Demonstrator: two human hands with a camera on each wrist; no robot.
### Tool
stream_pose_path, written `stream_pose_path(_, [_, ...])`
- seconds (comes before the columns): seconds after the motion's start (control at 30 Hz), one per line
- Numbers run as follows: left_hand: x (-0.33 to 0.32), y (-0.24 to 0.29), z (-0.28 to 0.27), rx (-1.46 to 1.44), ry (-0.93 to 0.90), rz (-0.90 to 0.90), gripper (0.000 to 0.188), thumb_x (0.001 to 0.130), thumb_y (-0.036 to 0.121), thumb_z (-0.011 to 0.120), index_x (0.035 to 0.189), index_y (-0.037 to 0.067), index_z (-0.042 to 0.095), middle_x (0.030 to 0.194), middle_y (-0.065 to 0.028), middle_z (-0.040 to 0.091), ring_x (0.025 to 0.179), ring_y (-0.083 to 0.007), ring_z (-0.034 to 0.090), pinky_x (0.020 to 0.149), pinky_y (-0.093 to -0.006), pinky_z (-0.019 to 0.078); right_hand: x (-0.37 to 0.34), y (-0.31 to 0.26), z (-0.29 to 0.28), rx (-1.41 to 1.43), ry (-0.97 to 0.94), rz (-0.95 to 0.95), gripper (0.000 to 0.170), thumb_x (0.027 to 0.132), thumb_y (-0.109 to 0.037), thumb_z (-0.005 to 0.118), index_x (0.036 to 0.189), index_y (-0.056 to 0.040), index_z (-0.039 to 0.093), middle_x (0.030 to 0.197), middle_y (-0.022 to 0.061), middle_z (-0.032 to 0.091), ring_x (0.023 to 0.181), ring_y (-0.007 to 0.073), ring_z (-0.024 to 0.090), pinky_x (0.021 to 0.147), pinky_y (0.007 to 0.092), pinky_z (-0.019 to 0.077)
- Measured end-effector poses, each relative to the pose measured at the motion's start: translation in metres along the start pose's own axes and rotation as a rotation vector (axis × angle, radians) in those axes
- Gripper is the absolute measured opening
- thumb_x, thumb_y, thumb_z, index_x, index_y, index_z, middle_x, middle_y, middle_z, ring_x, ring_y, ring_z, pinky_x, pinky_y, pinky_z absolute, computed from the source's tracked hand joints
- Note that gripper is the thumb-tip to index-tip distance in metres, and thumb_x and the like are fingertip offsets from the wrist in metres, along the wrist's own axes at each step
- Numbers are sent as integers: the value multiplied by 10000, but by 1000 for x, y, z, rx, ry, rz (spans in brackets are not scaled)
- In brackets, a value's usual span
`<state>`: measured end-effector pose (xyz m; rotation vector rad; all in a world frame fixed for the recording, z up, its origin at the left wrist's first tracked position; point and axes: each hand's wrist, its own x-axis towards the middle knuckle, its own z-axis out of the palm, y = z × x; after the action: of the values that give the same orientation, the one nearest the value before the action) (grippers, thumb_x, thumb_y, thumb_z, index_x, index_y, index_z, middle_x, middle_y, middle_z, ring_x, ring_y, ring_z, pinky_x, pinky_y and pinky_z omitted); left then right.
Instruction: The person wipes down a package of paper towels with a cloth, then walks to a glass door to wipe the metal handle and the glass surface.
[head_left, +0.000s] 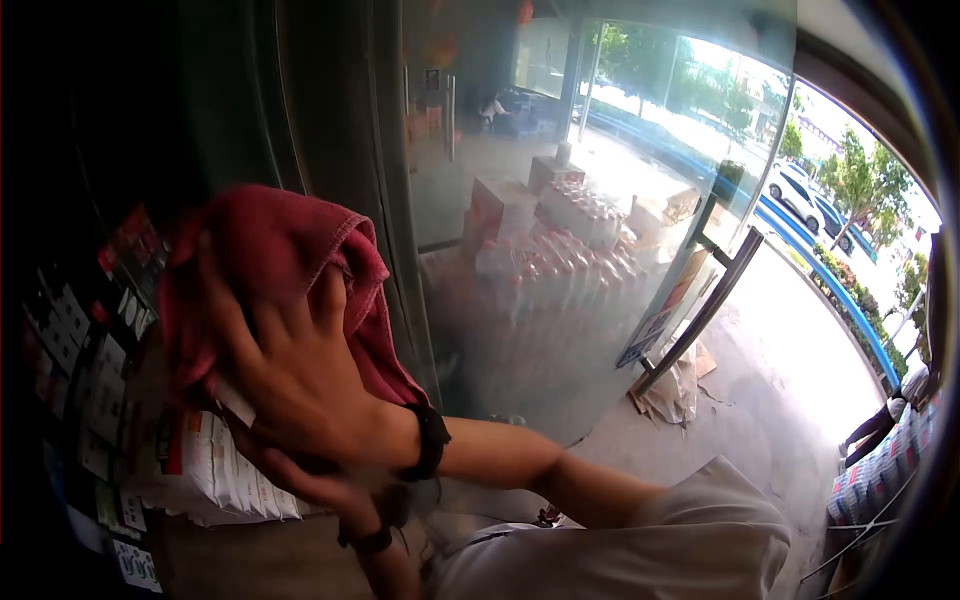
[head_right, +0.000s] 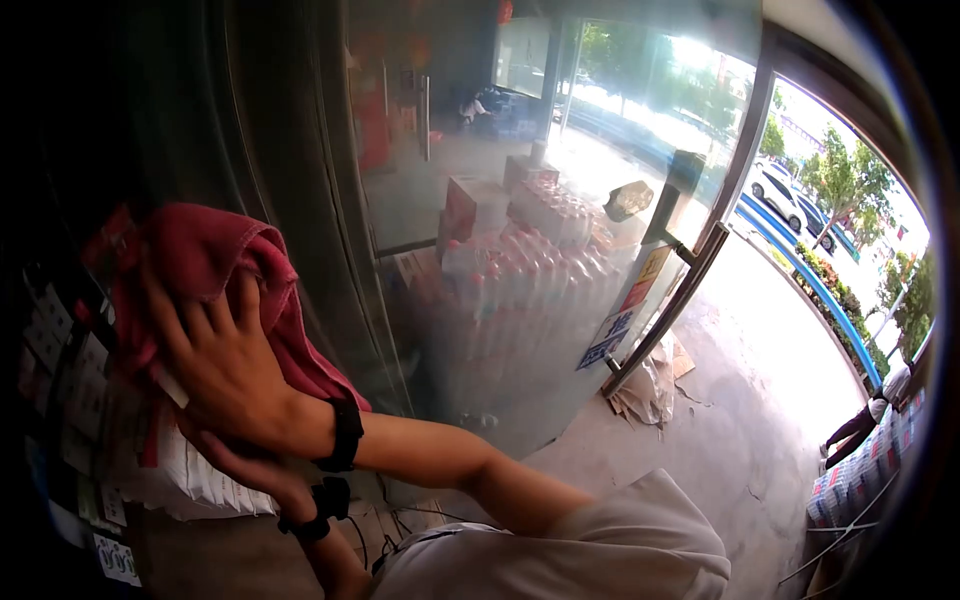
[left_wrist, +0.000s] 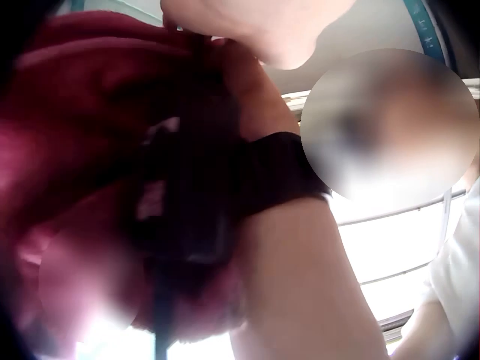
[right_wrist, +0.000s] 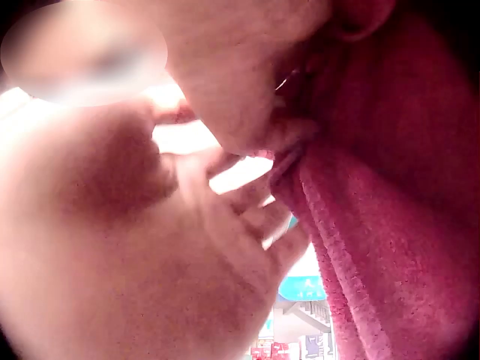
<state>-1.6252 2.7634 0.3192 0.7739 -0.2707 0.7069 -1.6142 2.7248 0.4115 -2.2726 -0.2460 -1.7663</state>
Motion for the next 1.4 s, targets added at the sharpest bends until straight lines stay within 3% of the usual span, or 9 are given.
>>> stream_pose_path(0.27, [-55,-57,23,306,-409,56,542,1010,325,427,1420,-28,384,1272,-174,519,1108,-254,569,917,-366,474,20,56,-46,126,-95,-191,704,751,-172,662,1394,12,441,1264,184,562,1247,344,471,1154,519,263])
stream_pose_path(0.6, [-198,-167,28,1281,-788,119,444,989,251,454,1288,-76,482,1083,-144,562,1011,-234,561,846,-357,475,17,179,-168,-47,12,-157,635,782,-221,641,1381,-65,498,1274,143,578,1210,339,495,1131,512,290])
stream_pose_path(0.63, [-202,-148,59,1280,-786,122,444,989,251,454,1288,-76,482,1083,-144,562,1011,-234,561,846,-357,475,18,197,-185,-93,22,-153,658,781,-237,647,1400,-78,490,1278,142,576,1209,349,493,1124,518,288])
stream_pose_path(0.73, [-226,-75,170,476,-944,318,675,978,416,420,1381,-123,379,1176,-261,540,1063,-420,528,990,-433,432,17,246,-248,-194,-13,-107,774,768,-290,665,1474,-87,421,1281,158,566,1206,369,486,1106,537,279])
stream_pose_path(0.8, [-251,-71,214,483,-962,535,766,989,482,345,1470,-111,285,1349,-313,482,1179,-511,471,1070,-499,355,12,278,-285,-189,-93,10,856,793,-332,664,1529,-67,316,1390,216,487,1261,437,448,1130,546,237])
stream_pose_path(0.93, [-309,-72,272,336,-1127,301,752,991,502,368,1486,-62,322,1432,-298,442,1296,-521,407,1146,-544,224,4,347,-338,-285,75,-26,867,812,-398,623,1539,-68,284,1363,262,475,1251,484,414,1116,571,231])
stream_pose_path(1.03, [-343,-84,301,157,-1214,191,709,996,494,375,1429,-66,414,1423,-283,457,1317,-483,418,1139,-540,248,-5,391,-372,-315,112,10,883,856,-471,587,1543,-34,245,1486,275,366,1355,492,319,1157,560,171])
stream_pose_path(1.13, [-360,-82,330,187,-1119,477,669,1003,471,367,1388,-67,465,1420,-270,465,1340,-445,412,1133,-543,249,-19,425,-395,-373,152,76,927,844,-498,612,1539,-13,234,1536,257,308,1430,472,231,1183,544,131])
stream_pose_path(1.4, [-367,-73,345,151,-1026,409,590,1016,392,350,1345,-80,481,1372,-291,494,1378,-465,355,1170,-595,116,-67,413,-415,-119,43,407,972,812,-495,649,1541,-13,225,1560,243,268,1431,467,227,1179,542,140])
